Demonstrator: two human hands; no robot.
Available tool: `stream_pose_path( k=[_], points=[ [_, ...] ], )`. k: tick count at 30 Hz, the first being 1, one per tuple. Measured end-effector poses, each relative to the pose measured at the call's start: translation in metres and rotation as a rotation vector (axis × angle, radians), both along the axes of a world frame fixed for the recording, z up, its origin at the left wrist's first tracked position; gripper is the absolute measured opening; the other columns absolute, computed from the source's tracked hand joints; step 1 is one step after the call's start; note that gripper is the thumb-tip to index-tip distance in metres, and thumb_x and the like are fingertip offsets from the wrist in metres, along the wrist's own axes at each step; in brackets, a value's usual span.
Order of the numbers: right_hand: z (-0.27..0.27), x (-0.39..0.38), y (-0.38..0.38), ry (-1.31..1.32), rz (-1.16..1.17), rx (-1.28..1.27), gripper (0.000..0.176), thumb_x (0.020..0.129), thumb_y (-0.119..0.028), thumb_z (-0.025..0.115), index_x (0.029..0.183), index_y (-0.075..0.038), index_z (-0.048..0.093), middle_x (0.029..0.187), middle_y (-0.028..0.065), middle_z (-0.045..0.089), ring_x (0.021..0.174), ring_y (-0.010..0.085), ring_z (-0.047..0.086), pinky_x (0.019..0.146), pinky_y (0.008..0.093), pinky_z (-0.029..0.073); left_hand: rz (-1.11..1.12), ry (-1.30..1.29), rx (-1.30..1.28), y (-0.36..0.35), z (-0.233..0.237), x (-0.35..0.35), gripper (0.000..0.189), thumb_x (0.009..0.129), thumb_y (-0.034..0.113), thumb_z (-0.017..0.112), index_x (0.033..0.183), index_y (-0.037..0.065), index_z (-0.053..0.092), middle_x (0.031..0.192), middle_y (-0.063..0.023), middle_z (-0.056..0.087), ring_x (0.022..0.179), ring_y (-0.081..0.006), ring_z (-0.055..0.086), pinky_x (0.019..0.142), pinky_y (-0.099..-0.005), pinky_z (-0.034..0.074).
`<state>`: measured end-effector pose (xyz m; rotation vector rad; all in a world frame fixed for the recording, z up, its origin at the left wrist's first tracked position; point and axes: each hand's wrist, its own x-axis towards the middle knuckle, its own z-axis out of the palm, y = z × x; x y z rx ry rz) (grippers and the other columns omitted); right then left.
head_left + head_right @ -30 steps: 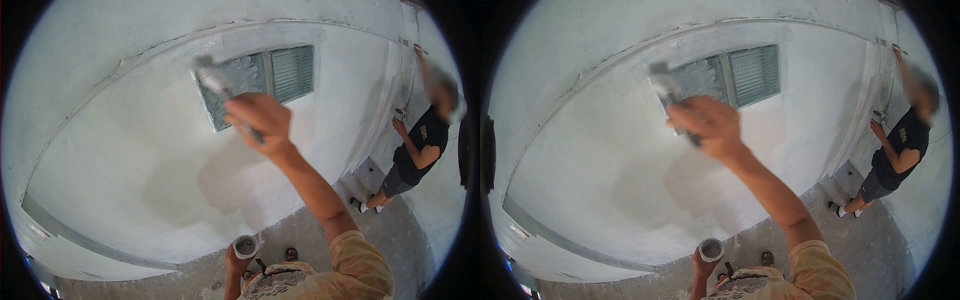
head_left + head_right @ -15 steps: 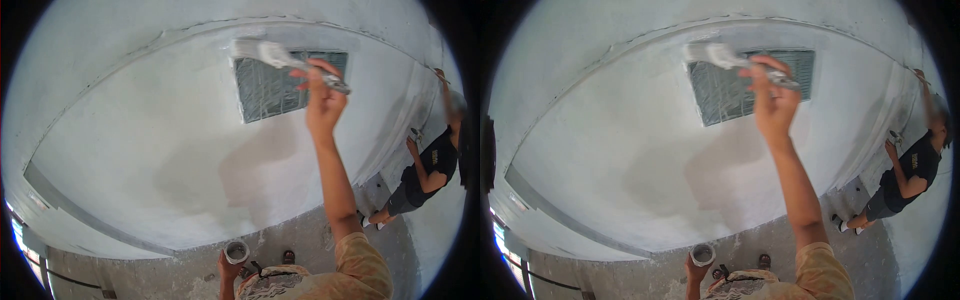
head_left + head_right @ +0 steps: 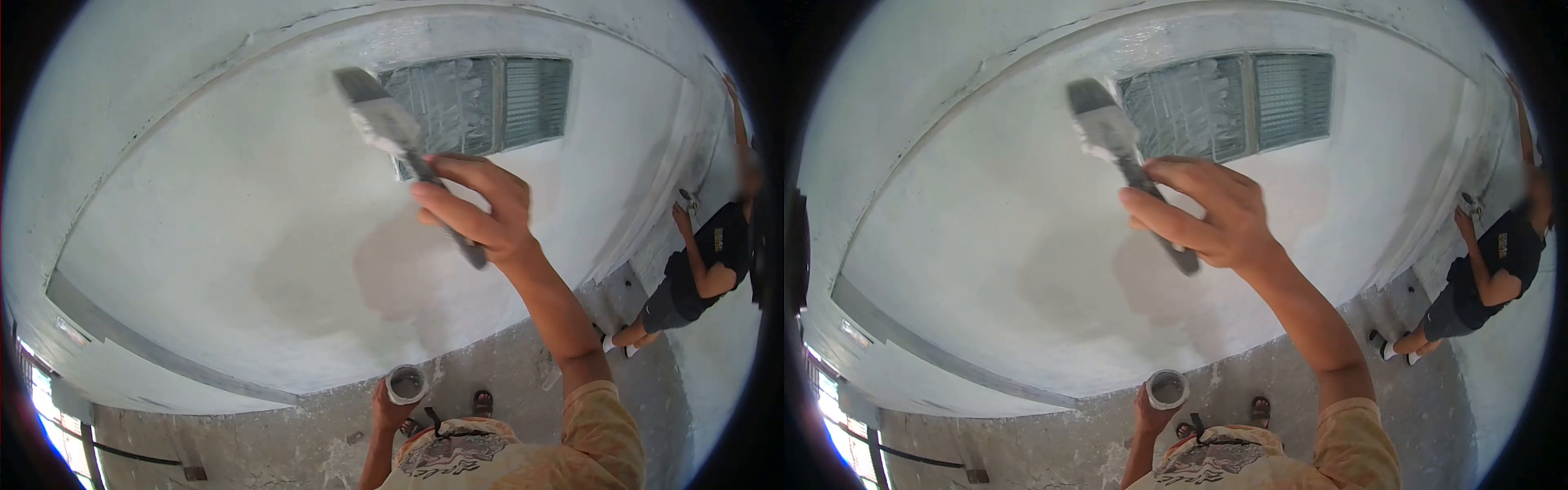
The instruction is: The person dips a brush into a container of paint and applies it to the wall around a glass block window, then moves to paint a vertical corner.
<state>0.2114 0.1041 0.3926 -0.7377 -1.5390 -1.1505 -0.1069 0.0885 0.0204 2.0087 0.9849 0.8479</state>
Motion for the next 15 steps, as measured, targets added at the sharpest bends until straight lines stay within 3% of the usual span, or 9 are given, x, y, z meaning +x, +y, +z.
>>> stream_pose_path(
  k=[3, 5, 8, 11, 13, 15],
  points=[
    [-0.015, 0.001, 0.021, -0.067, -0.034, -0.011, 0.047, 0.084, -0.02, 0.095, 0.128, -0.014, 0.08, 0.113, 0.0131, 0.079, 0.098, 0.0288, 0.082, 0.078, 0.0362, 0.069, -0.052, -0.027, -0.032, -0.004, -0.001, 0.006, 0.07, 0.073, 0.025, 0.107, 0.132, 0.008, 0.074, 0.128, -0.0142, 0.08, 0.117, -0.032, 0.079, 0.099, -0.048, 0.064],
    [-0.041, -0.001, 0.023, -0.029, -0.134, -0.167, 0.048, 0.085, -0.021, 0.095, 0.13, -0.016, 0.079, 0.111, 0.0089, 0.078, 0.093, 0.0256, 0.08, 0.074, 0.0353, 0.068, -0.078, 0.097, 0.05, -0.006, -0.011, 0.005, 0.07, 0.072, 0.026, 0.107, 0.131, 0.008, 0.075, 0.129, -0.0145, 0.079, 0.118, -0.0324, 0.079, 0.099, -0.0479, 0.064],
    [-0.075, -0.015, 0.001, -0.008, -0.102, -0.237, 0.05, 0.085, -0.021, 0.095, 0.132, -0.018, 0.078, 0.105, 0.0065, 0.077, 0.087, 0.0241, 0.079, 0.071, 0.0345, 0.066, -0.069, 0.067, -0.025, -0.015, -0.007, 0.002, 0.068, 0.072, 0.026, 0.107, 0.129, 0.008, 0.075, 0.128, -0.015, 0.08, 0.118, -0.0336, 0.08, 0.098, -0.0482, 0.065],
    [-0.071, -0.022, -0.005, 0.022, -0.064, -0.309, 0.047, 0.087, -0.025, 0.094, 0.131, -0.02, 0.077, 0.101, 0.0033, 0.076, 0.083, 0.0214, 0.077, 0.067, 0.0324, 0.063, -0.051, 0.048, -0.125, -0.018, -0.011, -0.006, 0.068, 0.072, 0.026, 0.107, 0.128, 0.007, 0.075, 0.126, -0.0153, 0.08, 0.116, -0.035, 0.08, 0.097, -0.0483, 0.065],
    [-0.058, -0.028, -0.009, 0.066, -0.071, -0.312, 0.045, 0.089, -0.028, 0.092, 0.13, -0.022, 0.076, 0.097, 0.0004, 0.074, 0.079, 0.0187, 0.075, 0.064, 0.0305, 0.061, -0.039, 0.065, -0.052, -0.018, -0.023, -0.013, 0.07, 0.072, 0.025, 0.107, 0.131, 0.007, 0.074, 0.126, -0.0155, 0.081, 0.115, -0.034, 0.081, 0.097, -0.0482, 0.065],
    [-0.03, -0.021, -0.002, 0.04, -0.033, -0.149, 0.048, 0.088, -0.026, 0.093, 0.133, -0.022, 0.075, 0.098, 0.0018, 0.076, 0.082, 0.0205, 0.077, 0.066, 0.0312, 0.063, -0.015, 0.119, -0.038, -0.015, -0.021, -0.017, 0.072, 0.071, 0.025, 0.107, 0.132, 0.007, 0.073, 0.126, -0.0158, 0.081, 0.115, -0.0333, 0.081, 0.097, -0.0476, 0.065]
  ],
)
